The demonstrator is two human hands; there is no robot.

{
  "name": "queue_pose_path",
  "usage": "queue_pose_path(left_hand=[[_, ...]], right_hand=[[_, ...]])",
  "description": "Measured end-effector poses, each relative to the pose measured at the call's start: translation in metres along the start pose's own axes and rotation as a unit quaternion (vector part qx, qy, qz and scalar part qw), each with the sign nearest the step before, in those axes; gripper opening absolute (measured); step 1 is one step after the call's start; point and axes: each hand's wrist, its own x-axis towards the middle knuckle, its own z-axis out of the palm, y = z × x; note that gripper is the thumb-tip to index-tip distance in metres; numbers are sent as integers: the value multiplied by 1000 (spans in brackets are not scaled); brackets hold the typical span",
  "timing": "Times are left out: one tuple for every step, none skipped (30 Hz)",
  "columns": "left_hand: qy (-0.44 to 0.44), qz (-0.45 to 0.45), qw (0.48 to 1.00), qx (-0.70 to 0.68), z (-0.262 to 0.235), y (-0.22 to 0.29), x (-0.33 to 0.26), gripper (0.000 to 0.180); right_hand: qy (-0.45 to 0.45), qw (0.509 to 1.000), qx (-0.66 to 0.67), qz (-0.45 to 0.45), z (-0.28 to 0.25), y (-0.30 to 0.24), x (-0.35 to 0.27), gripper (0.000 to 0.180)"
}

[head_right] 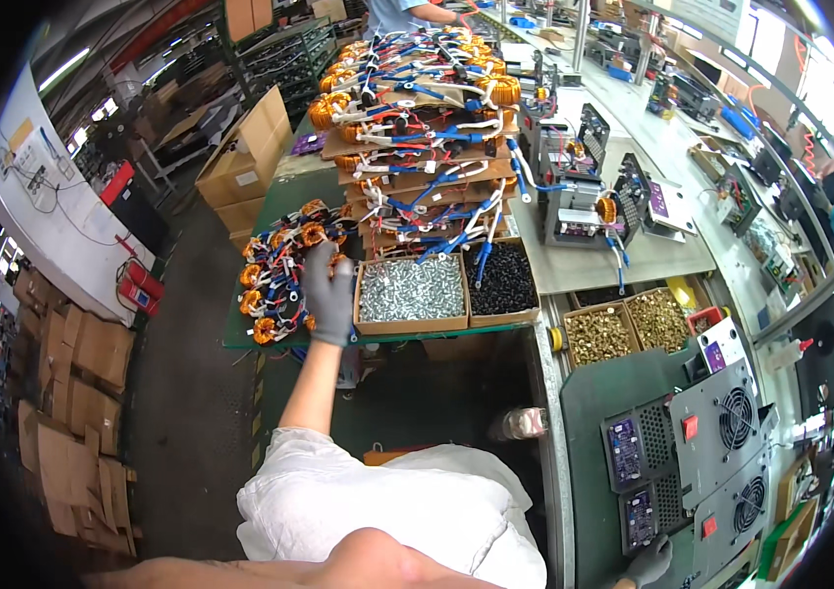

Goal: The person assembles electronic power supply units on a factory workbench. They place copper wire coils into the metal chassis, connect wiring, and use a pneumatic screwdriver to secure components and screws. The person handles multiple units sequentially, moving them along the assembly line.

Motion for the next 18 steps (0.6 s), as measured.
queue_pose_path(left_hand=[[13,3,994,106,-13,-21,10,39],[24,4,979,204,-21,-39,18,42],[41,-10,969,243,-25,-51,22,45],[55,-24,957,283,-29,-61,23,47],[59,-31,940,335,-33,-72,24,47],[-46,-108,930,347,-35,-72,27,48],[-151,-182,905,354,-38,-68,32,48],[-253,-253,864,355,-38,-65,35,49],[-301,-253,854,341,-37,-66,34,51],[-311,-236,834,390,-27,-78,32,47],[-300,-230,834,401,-20,-89,33,46],[-296,-226,834,407,-10,-102,35,46],[-299,-233,847,373,-5,-125,35,43],[-301,-233,860,339,-4,-143,42,41],[-311,-245,884,249,-6,-146,51,38],[-305,-253,902,172,-10,-160,59,36],[-277,-254,919,121,-12,-173,62,36],[-246,-257,932,71,-16,-191,63,35]], right_hand=[[-7,999,-53,4,-7,-15,-9,50],[-7,994,-107,9,-13,-25,-17,53],[16,995,-97,0,-16,-29,-22,53],[37,995,-88,-9,-19,-30,-25,53],[58,995,-78,-18,-21,-31,-26,53],[60,994,-83,-20,-20,-25,-25,52],[63,994,-88,-22,-19,-16,-24,51],[65,993,-92,-23,-18,-9,-24,50],[52,995,-89,-6,-20,-15,-28,49],[40,995,-87,9,-28,-29,-32,48],[27,996,-85,25,-31,-35,-35,47],[107,986,-58,-110,-26,-17,-29,47],[182,952,-28,-245,-13,13,-18,47],[185,952,-28,-243,-12,20,-17,47],[188,952,-30,-241,-13,25,-19,46],[115,986,-58,-106,-25,0,-27,46],[39,995,-84,30,-35,-18,-35,46],[42,996,-71,25,-34,-15,-35,46]])
